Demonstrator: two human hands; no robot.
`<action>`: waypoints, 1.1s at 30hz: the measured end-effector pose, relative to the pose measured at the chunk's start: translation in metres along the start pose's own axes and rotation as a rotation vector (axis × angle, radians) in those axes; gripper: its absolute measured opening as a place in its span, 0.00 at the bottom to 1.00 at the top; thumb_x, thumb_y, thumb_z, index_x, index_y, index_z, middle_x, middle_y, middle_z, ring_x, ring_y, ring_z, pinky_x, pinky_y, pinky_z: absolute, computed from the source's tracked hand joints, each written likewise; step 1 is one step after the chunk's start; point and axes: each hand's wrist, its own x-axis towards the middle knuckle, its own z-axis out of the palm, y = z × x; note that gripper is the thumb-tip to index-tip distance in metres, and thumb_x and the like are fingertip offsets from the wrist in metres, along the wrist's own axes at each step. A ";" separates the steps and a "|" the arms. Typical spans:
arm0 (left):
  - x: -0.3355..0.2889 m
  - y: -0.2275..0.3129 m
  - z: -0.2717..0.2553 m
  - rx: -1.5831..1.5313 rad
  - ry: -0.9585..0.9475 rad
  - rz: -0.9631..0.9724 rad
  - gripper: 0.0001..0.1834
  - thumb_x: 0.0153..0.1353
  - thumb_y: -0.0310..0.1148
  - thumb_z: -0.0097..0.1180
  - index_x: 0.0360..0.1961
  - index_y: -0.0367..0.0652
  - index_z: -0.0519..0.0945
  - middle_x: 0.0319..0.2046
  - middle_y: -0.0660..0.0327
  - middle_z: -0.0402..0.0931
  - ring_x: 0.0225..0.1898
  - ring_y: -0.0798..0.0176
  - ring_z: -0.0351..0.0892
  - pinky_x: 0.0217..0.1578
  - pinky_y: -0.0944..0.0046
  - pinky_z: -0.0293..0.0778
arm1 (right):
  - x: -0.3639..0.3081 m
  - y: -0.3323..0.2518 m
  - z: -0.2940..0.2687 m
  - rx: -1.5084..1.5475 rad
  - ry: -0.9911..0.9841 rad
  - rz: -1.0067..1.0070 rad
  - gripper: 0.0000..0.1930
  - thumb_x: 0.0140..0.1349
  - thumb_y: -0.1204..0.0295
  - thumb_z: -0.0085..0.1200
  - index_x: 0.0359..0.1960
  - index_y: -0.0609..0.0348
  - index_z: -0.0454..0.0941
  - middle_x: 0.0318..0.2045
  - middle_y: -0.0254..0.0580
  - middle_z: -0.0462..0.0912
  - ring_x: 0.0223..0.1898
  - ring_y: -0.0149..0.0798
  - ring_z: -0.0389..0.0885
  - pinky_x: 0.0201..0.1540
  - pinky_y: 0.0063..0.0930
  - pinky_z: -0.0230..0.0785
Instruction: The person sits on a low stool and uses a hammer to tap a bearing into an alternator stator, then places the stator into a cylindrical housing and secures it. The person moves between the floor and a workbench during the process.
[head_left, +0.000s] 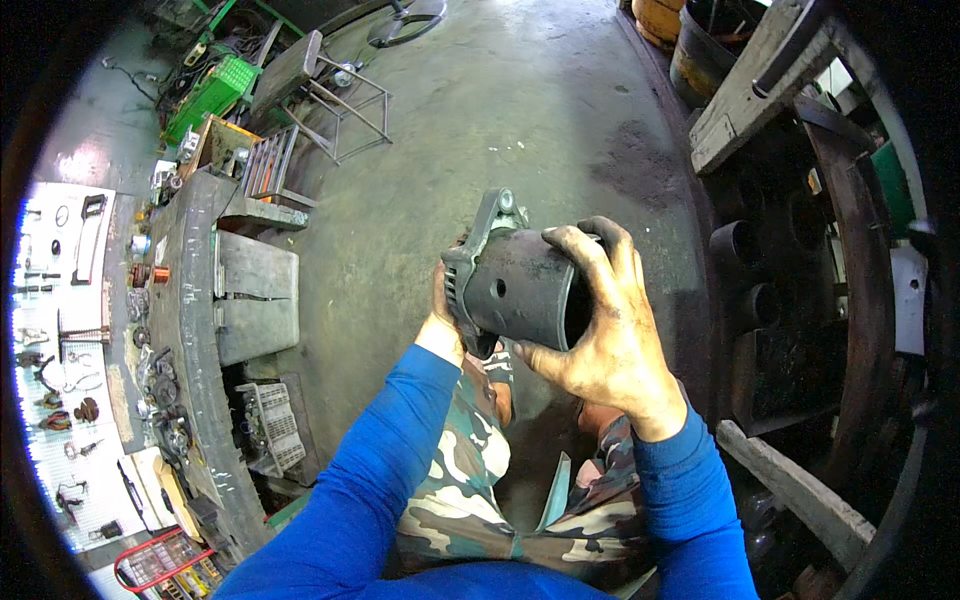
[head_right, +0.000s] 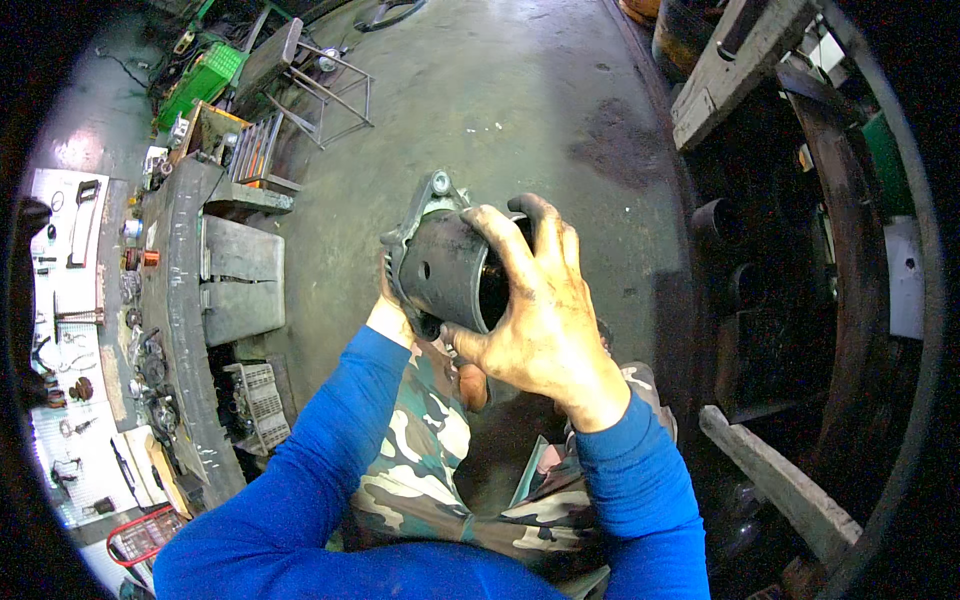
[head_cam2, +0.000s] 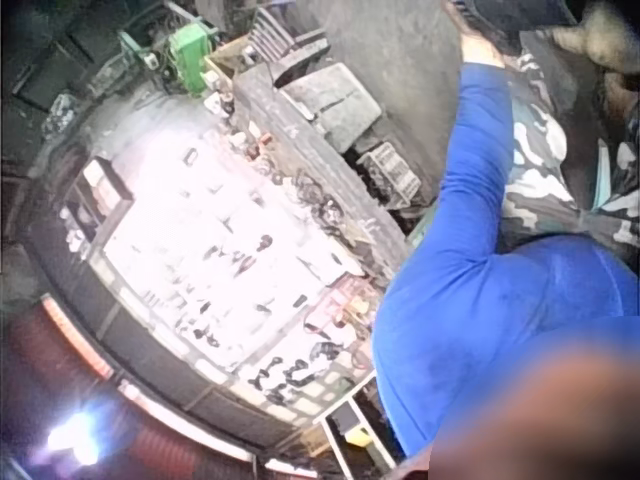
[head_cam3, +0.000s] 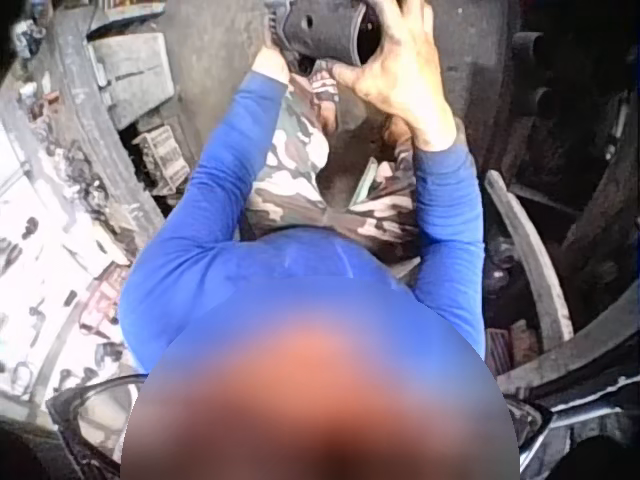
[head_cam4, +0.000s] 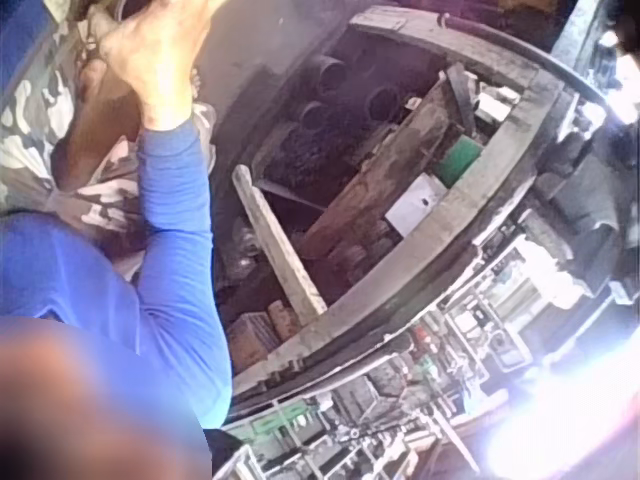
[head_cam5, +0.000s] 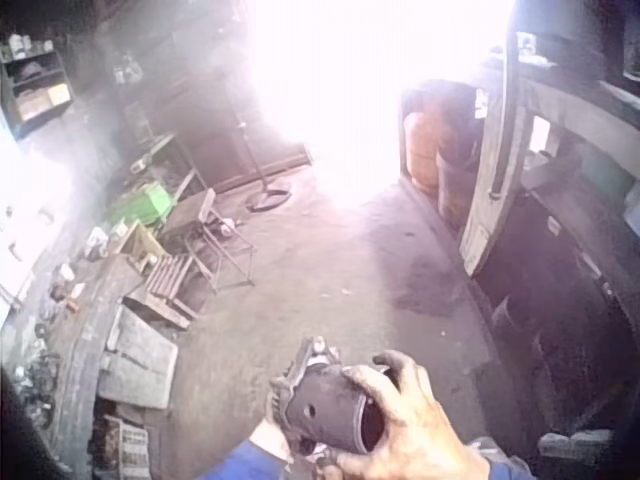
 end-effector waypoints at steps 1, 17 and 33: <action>0.002 0.000 0.001 -0.001 -0.080 -0.009 0.47 0.68 0.71 0.33 0.71 0.43 0.68 0.67 0.41 0.70 0.63 0.38 0.77 0.62 0.38 0.77 | -0.002 0.001 0.003 0.019 0.080 -0.036 0.48 0.31 0.70 0.79 0.63 0.52 0.72 0.64 0.64 0.66 0.65 0.67 0.68 0.66 0.55 0.67; -0.005 -0.001 -0.017 0.267 -0.322 0.217 0.45 0.66 0.68 0.41 0.75 0.50 0.62 0.71 0.49 0.65 0.70 0.46 0.66 0.71 0.43 0.63 | -0.014 -0.012 0.010 -0.140 0.129 -0.329 0.35 0.33 0.66 0.76 0.52 0.35 0.82 0.58 0.58 0.70 0.56 0.72 0.70 0.56 0.65 0.69; -0.005 0.007 -0.026 0.037 -0.504 0.072 0.37 0.77 0.62 0.33 0.76 0.49 0.61 0.74 0.50 0.62 0.73 0.45 0.64 0.74 0.41 0.61 | -0.010 -0.017 0.007 -0.167 0.136 -0.307 0.32 0.37 0.60 0.79 0.50 0.40 0.83 0.57 0.60 0.71 0.55 0.68 0.70 0.58 0.64 0.68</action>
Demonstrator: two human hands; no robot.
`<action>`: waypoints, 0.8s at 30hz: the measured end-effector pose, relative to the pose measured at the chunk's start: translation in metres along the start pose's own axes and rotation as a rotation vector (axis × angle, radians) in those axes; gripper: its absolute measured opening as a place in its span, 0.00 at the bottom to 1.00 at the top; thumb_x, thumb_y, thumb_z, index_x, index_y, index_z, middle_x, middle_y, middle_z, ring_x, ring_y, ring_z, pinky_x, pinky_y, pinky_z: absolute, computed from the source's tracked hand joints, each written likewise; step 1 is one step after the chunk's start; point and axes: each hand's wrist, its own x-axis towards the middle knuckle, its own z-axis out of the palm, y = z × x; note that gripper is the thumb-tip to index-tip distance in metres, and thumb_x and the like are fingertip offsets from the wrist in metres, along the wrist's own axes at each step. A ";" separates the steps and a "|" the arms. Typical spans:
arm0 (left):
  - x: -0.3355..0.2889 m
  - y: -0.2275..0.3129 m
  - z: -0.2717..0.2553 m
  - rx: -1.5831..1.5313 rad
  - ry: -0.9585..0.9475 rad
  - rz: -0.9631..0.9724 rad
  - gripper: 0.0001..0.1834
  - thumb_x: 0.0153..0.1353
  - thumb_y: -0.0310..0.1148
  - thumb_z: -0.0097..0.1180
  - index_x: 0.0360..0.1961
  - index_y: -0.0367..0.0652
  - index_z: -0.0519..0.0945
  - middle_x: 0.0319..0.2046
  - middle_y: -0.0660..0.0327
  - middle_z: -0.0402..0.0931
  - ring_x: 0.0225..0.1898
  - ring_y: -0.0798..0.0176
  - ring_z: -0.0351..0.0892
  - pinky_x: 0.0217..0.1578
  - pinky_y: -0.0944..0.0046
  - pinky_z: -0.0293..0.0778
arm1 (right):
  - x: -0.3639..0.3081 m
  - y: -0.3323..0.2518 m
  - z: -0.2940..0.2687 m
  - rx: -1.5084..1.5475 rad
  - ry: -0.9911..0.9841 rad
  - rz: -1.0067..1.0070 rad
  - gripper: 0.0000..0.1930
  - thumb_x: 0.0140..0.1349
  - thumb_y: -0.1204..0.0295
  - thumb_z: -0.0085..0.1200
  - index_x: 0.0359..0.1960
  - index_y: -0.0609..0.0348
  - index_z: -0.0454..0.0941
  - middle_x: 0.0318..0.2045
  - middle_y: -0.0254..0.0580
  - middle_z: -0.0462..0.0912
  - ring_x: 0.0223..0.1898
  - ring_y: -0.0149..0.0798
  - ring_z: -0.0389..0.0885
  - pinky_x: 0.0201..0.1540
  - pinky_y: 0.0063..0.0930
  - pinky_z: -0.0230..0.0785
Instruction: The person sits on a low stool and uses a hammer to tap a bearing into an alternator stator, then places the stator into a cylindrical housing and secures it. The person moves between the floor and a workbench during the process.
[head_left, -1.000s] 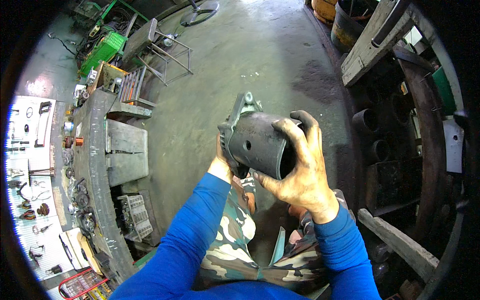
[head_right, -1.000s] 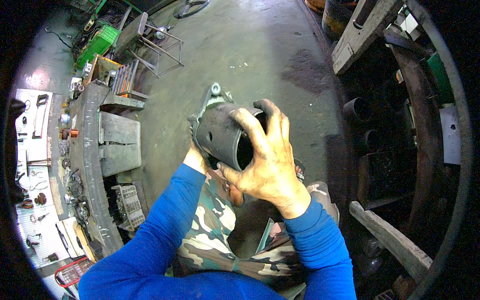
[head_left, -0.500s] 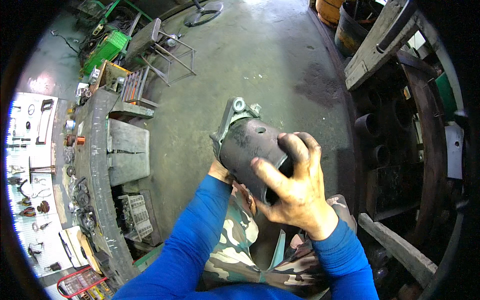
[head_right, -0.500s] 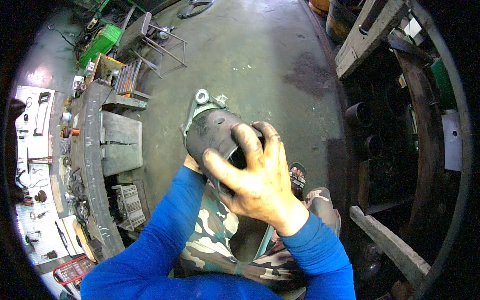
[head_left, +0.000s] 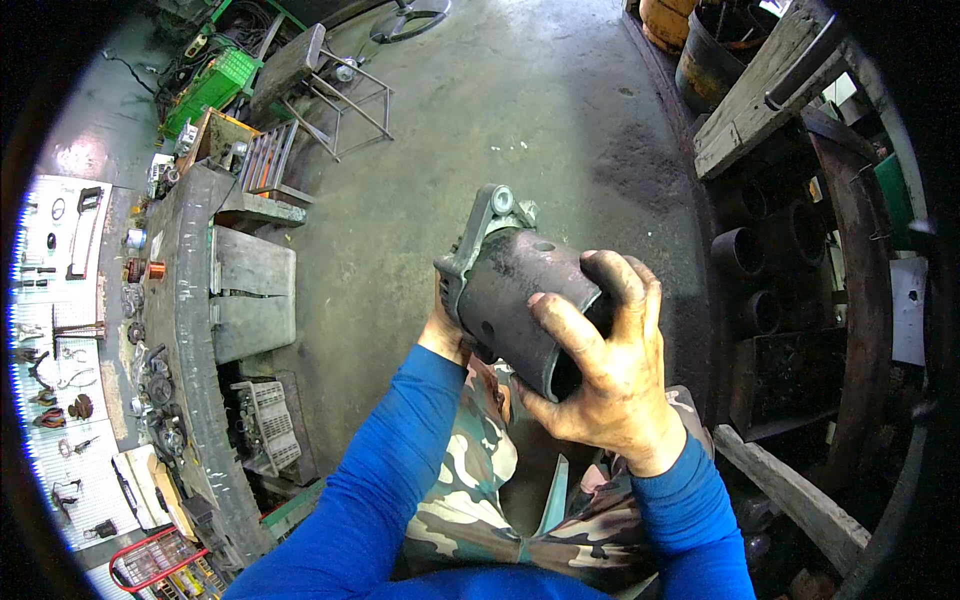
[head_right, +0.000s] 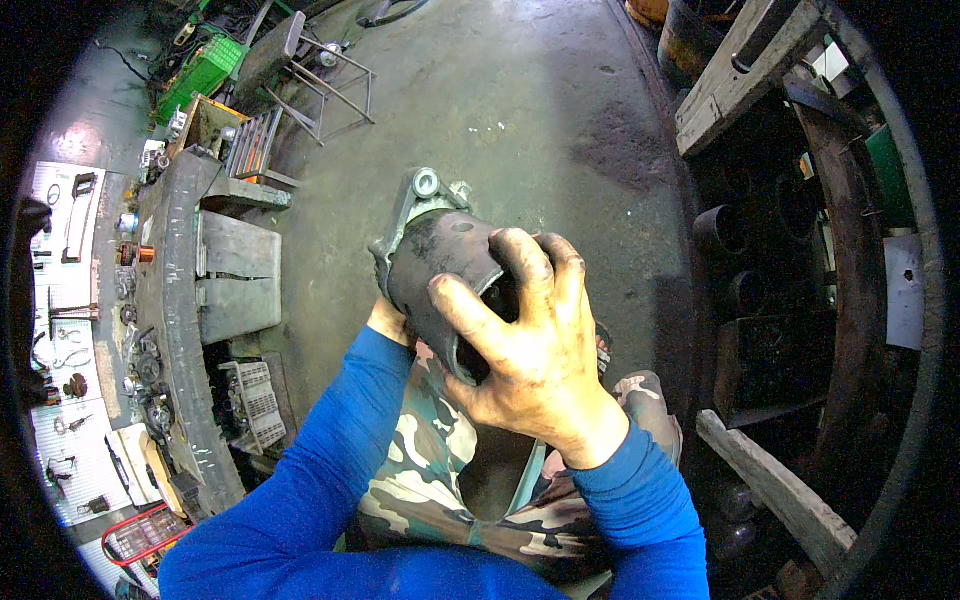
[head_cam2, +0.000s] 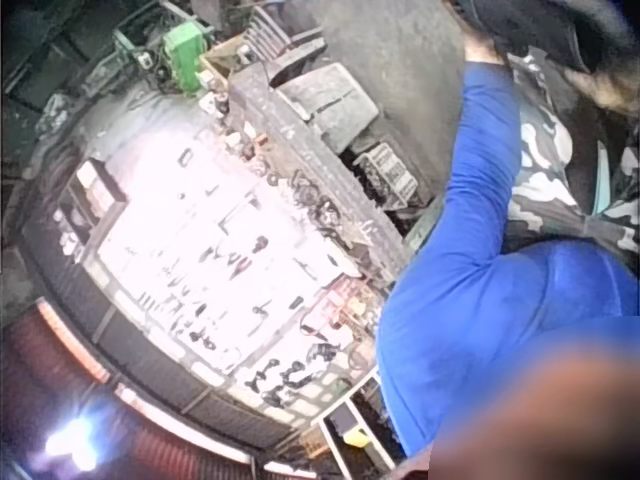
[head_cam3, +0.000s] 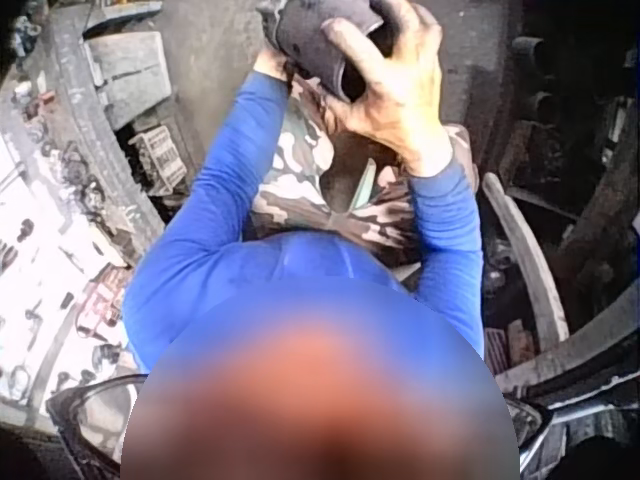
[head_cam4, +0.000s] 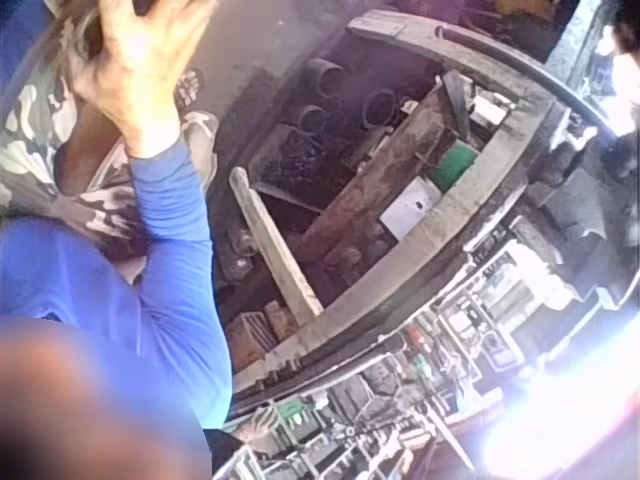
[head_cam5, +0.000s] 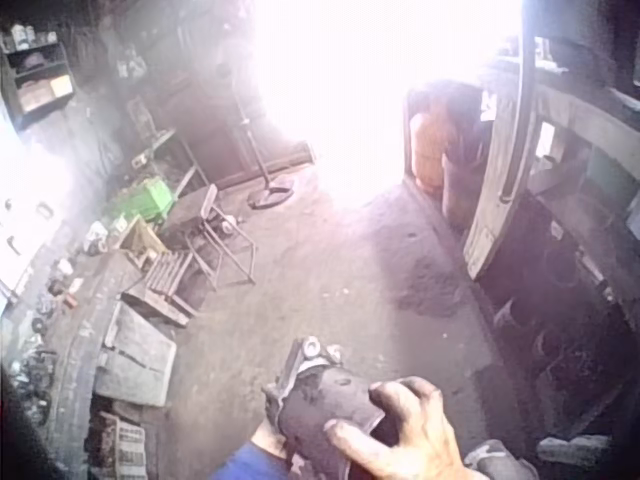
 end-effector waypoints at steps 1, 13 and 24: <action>0.000 0.001 0.000 0.017 0.006 -0.007 0.37 0.77 0.62 0.33 0.76 0.49 0.62 0.74 0.50 0.62 0.73 0.45 0.64 0.74 0.41 0.61 | 0.000 0.000 0.000 -0.003 -0.012 0.005 0.32 0.37 0.60 0.79 0.51 0.40 0.82 0.57 0.60 0.70 0.56 0.69 0.70 0.58 0.64 0.68; 0.010 -0.001 0.032 0.139 0.533 -0.055 0.41 0.72 0.65 0.35 0.72 0.44 0.66 0.69 0.45 0.67 0.67 0.42 0.72 0.67 0.41 0.70 | -0.001 0.004 0.008 0.059 -0.035 0.137 0.48 0.32 0.68 0.78 0.62 0.45 0.70 0.62 0.67 0.64 0.61 0.70 0.67 0.59 0.59 0.71; 0.018 0.008 0.016 0.252 0.662 -0.065 0.39 0.73 0.61 0.37 0.73 0.41 0.66 0.70 0.45 0.68 0.68 0.40 0.72 0.68 0.39 0.70 | 0.000 0.018 0.011 0.069 -0.075 0.298 0.47 0.37 0.67 0.77 0.64 0.53 0.67 0.61 0.64 0.64 0.63 0.68 0.67 0.65 0.56 0.68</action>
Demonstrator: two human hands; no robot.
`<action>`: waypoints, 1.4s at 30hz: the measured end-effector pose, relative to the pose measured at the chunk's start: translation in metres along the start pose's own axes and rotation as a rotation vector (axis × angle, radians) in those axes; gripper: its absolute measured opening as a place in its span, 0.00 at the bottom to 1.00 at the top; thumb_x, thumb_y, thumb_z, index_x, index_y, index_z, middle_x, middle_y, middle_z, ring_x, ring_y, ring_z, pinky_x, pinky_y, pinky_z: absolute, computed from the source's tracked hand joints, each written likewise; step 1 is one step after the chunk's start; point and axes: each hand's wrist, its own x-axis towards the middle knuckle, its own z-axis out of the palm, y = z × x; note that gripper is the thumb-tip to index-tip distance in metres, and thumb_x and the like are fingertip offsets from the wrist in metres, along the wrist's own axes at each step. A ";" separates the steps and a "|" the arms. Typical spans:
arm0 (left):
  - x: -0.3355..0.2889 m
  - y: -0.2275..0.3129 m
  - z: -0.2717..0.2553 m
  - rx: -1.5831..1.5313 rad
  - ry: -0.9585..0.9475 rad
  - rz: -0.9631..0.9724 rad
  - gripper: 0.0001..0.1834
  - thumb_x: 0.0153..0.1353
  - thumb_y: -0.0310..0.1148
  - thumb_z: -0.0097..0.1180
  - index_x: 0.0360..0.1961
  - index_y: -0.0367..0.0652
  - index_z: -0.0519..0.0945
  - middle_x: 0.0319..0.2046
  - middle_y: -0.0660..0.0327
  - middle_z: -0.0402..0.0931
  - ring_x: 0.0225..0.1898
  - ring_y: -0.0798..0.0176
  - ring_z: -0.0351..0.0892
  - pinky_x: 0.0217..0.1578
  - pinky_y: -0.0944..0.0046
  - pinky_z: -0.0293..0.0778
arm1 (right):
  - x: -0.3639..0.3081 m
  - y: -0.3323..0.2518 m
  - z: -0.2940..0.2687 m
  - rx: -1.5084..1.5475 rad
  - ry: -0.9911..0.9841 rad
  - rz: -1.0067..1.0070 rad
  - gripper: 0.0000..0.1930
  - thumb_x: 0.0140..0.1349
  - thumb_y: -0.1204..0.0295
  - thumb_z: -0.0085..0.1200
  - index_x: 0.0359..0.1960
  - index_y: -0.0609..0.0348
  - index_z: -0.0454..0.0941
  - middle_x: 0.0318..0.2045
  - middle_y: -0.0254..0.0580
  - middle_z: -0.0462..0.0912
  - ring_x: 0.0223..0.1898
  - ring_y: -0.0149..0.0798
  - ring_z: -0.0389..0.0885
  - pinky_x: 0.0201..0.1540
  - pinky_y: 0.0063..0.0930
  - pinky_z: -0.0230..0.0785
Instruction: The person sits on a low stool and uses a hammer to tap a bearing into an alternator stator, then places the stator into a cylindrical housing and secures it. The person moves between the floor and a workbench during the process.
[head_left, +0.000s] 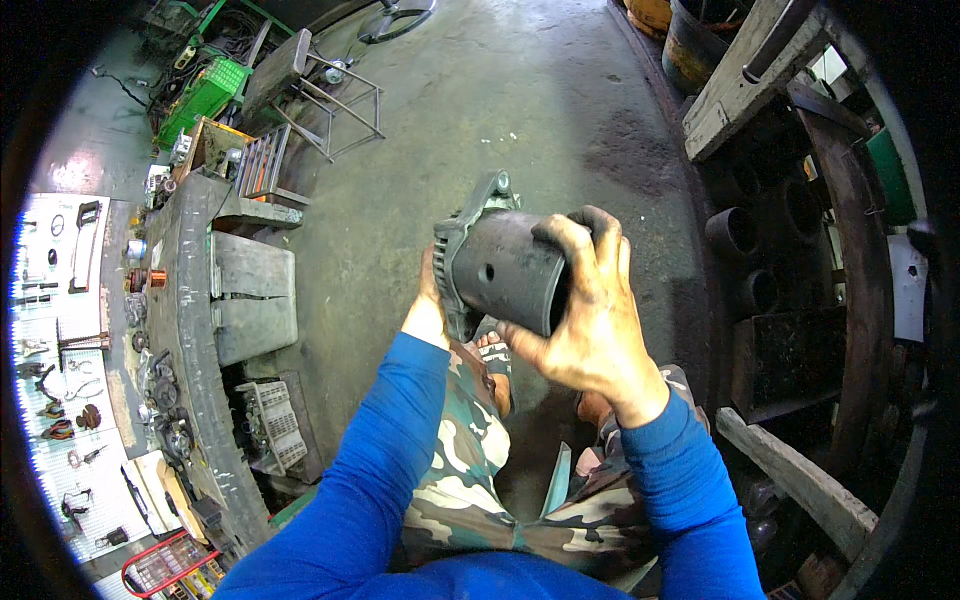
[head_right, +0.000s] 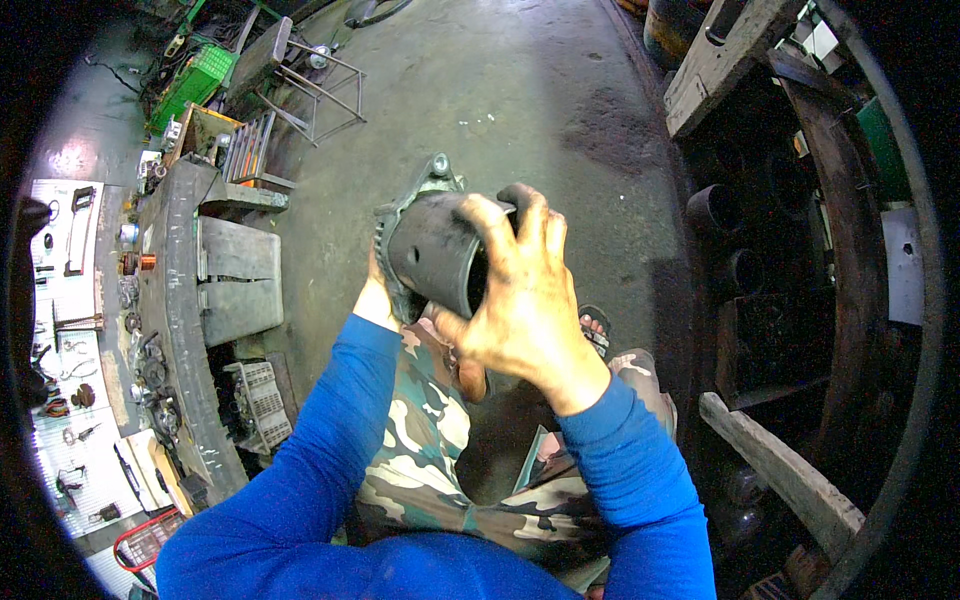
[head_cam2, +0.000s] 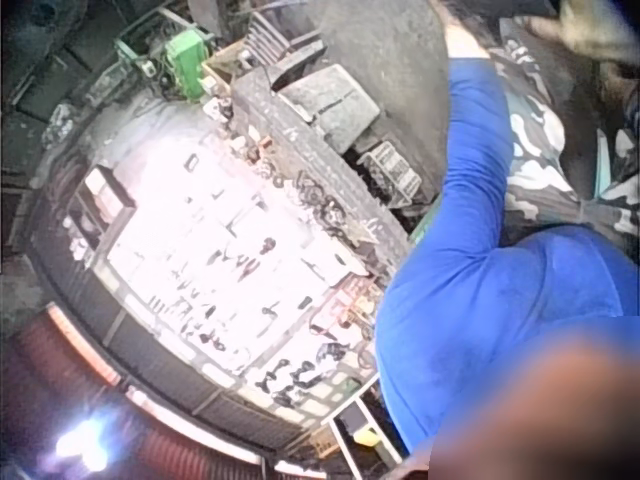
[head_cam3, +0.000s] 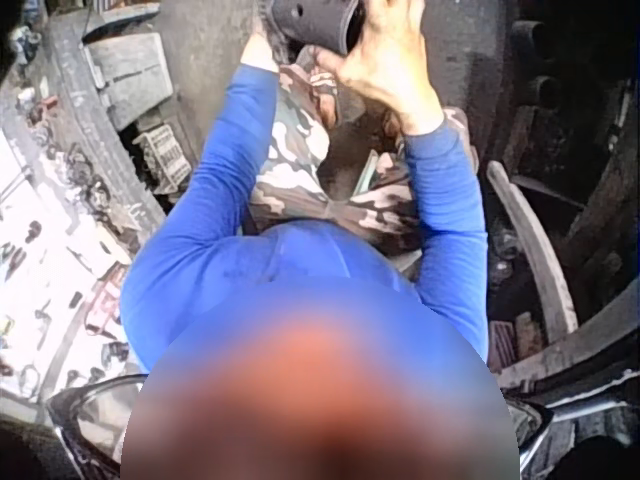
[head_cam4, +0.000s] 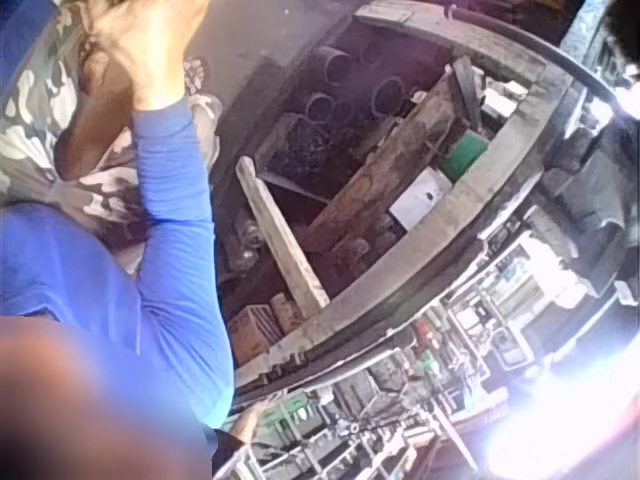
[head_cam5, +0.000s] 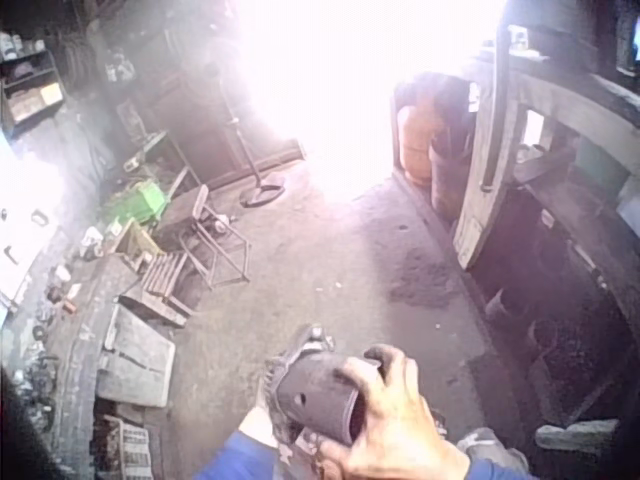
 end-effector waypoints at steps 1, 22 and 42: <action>0.002 -0.002 -0.006 -0.071 -0.019 0.029 0.35 0.75 0.56 0.36 0.71 0.40 0.69 0.67 0.46 0.72 0.65 0.42 0.75 0.67 0.40 0.72 | 0.003 0.005 0.003 0.059 0.000 0.036 0.48 0.36 0.67 0.77 0.65 0.53 0.67 0.61 0.63 0.65 0.63 0.67 0.67 0.65 0.56 0.68; 0.022 -0.018 -0.052 -0.004 -0.090 0.177 0.36 0.68 0.58 0.54 0.66 0.42 0.75 0.63 0.49 0.78 0.61 0.46 0.80 0.64 0.42 0.75 | -0.009 0.067 0.014 1.230 -0.117 1.038 0.29 0.58 0.48 0.65 0.58 0.48 0.76 0.50 0.45 0.81 0.49 0.46 0.81 0.49 0.48 0.76; 0.025 -0.024 -0.006 -0.167 0.395 -0.110 0.34 0.70 0.61 0.34 0.63 0.55 0.79 0.62 0.55 0.78 0.63 0.43 0.75 0.58 0.27 0.68 | 0.027 0.073 0.037 0.962 0.042 0.690 0.41 0.51 0.61 0.69 0.65 0.68 0.66 0.54 0.55 0.79 0.55 0.48 0.80 0.59 0.40 0.74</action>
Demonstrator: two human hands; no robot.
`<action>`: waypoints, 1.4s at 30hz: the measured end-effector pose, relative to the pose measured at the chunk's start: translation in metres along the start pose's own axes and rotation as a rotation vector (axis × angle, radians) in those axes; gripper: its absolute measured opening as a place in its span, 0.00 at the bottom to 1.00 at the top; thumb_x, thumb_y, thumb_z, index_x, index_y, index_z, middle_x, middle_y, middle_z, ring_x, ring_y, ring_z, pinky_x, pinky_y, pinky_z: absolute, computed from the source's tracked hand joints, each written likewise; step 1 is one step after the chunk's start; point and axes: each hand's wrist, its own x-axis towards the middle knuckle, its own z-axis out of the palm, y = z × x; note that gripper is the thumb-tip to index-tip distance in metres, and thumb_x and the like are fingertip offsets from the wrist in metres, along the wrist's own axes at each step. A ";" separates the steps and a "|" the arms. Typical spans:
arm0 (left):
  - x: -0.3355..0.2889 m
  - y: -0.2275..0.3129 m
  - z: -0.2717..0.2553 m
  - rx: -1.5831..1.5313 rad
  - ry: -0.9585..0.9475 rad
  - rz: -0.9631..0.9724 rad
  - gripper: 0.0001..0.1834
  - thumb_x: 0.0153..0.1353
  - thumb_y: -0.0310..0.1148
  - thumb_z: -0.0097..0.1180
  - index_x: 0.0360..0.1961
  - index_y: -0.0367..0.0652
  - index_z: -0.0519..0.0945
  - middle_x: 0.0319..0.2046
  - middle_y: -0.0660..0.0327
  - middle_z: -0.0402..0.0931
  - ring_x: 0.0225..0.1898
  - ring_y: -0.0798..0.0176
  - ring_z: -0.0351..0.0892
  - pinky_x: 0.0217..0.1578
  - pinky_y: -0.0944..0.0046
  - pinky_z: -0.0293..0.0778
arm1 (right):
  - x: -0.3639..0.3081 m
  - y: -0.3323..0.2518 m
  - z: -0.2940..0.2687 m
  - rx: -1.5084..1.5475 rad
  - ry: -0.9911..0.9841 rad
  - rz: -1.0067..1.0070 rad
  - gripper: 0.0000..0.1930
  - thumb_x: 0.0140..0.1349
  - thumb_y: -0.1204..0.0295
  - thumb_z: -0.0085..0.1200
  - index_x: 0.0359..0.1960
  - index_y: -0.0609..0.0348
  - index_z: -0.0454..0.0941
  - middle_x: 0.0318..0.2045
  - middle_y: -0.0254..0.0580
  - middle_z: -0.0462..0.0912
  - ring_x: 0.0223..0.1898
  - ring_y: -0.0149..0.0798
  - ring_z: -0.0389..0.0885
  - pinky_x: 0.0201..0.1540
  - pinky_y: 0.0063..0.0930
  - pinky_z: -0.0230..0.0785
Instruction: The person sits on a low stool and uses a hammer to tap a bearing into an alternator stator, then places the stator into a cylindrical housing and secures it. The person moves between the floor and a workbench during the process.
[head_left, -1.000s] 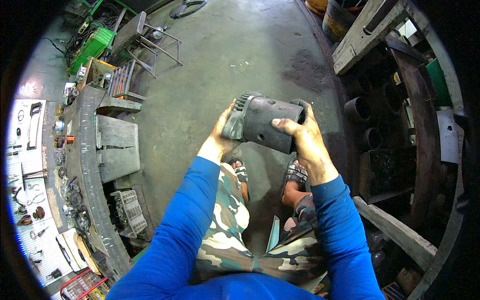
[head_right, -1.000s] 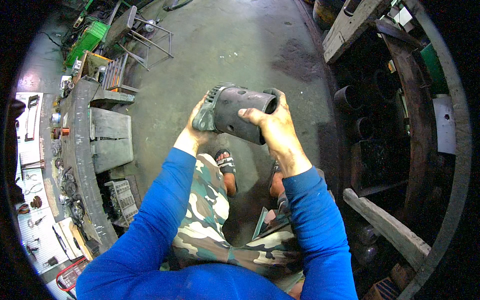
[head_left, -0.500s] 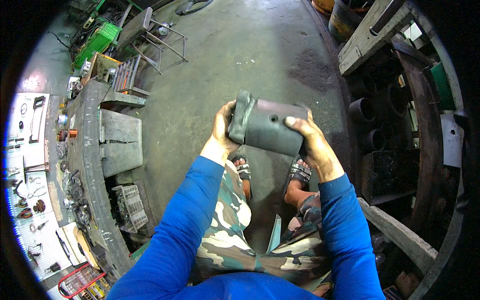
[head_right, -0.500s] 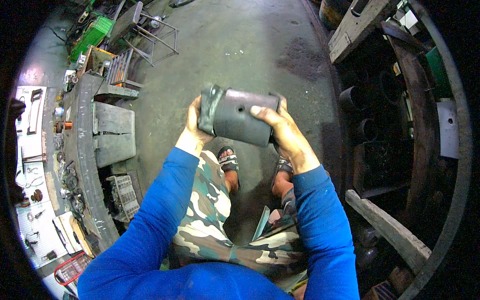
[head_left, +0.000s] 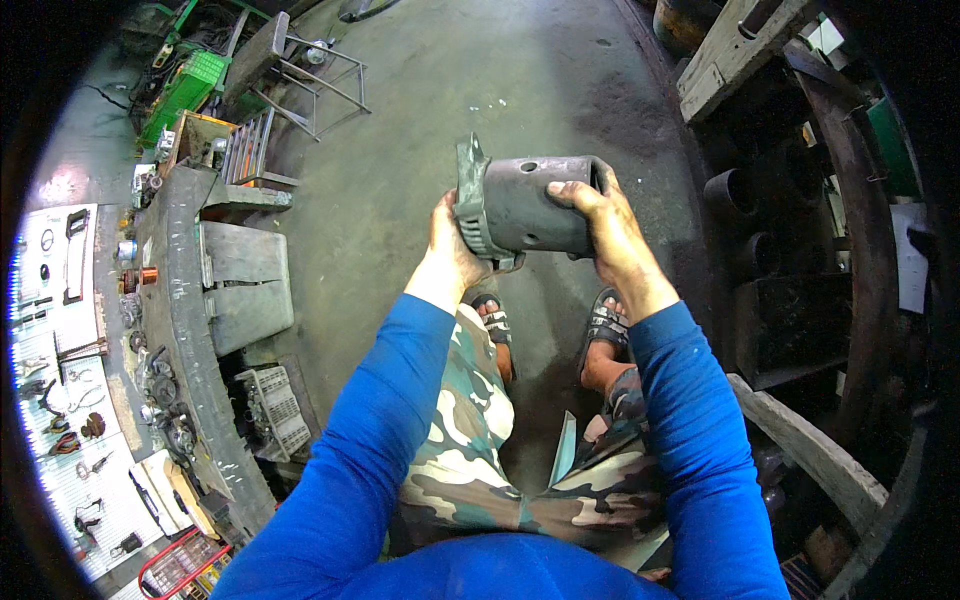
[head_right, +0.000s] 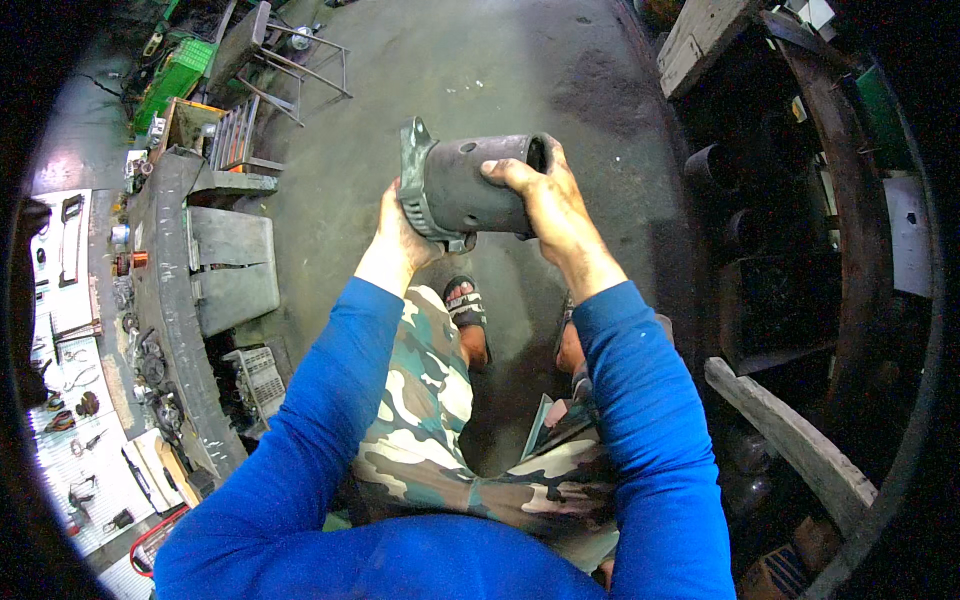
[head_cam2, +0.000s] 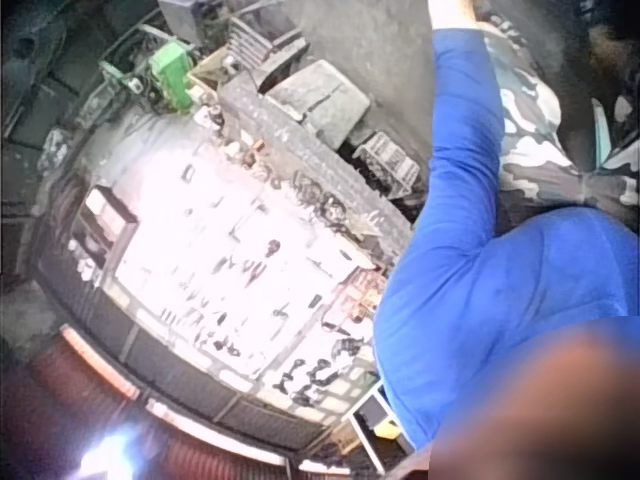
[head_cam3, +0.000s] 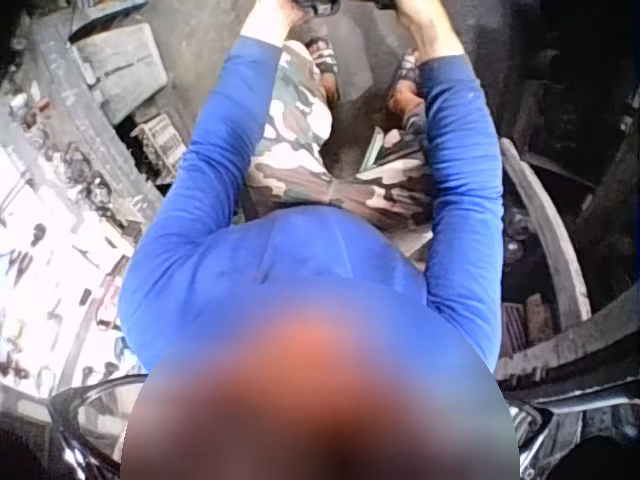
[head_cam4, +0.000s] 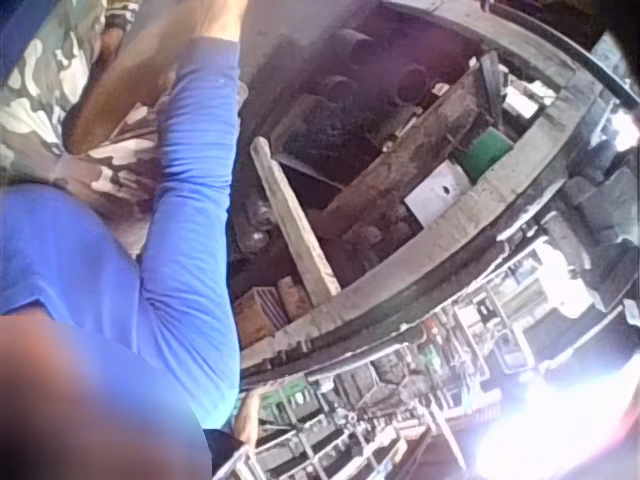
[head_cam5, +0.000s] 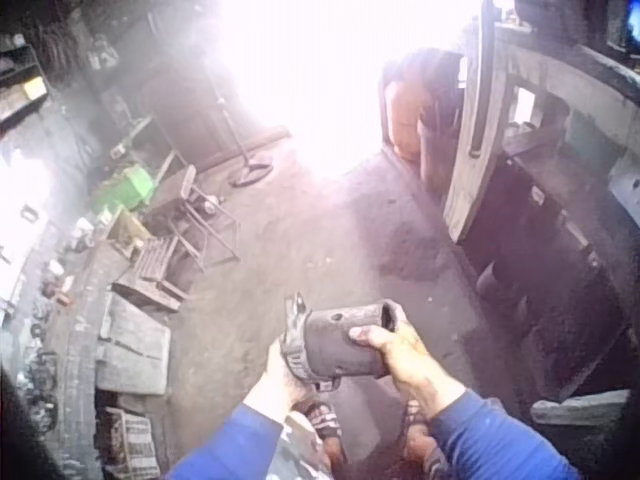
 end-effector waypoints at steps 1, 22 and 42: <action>0.000 0.003 -0.001 0.034 0.000 0.018 0.34 0.70 0.61 0.34 0.64 0.55 0.78 0.63 0.55 0.78 0.63 0.43 0.75 0.58 0.27 0.68 | 0.003 -0.003 -0.004 0.040 -0.050 0.005 0.42 0.51 0.62 0.69 0.65 0.69 0.66 0.54 0.55 0.79 0.54 0.47 0.80 0.59 0.39 0.74; -0.007 0.001 0.000 -0.007 -0.131 0.034 0.35 0.72 0.62 0.35 0.63 0.51 0.80 0.61 0.53 0.80 0.62 0.44 0.78 0.63 0.26 0.64 | 0.000 0.002 -0.012 -0.134 -0.101 -0.128 0.54 0.46 0.62 0.73 0.74 0.69 0.56 0.63 0.63 0.74 0.64 0.55 0.74 0.69 0.40 0.66; 0.008 0.022 -0.026 -0.420 -0.474 0.139 0.32 0.72 0.60 0.42 0.61 0.47 0.78 0.56 0.47 0.81 0.56 0.36 0.81 0.59 0.30 0.75 | 0.017 -0.023 -0.079 0.064 0.258 -0.282 0.43 0.53 0.67 0.66 0.72 0.60 0.61 0.58 0.52 0.76 0.56 0.48 0.79 0.60 0.39 0.73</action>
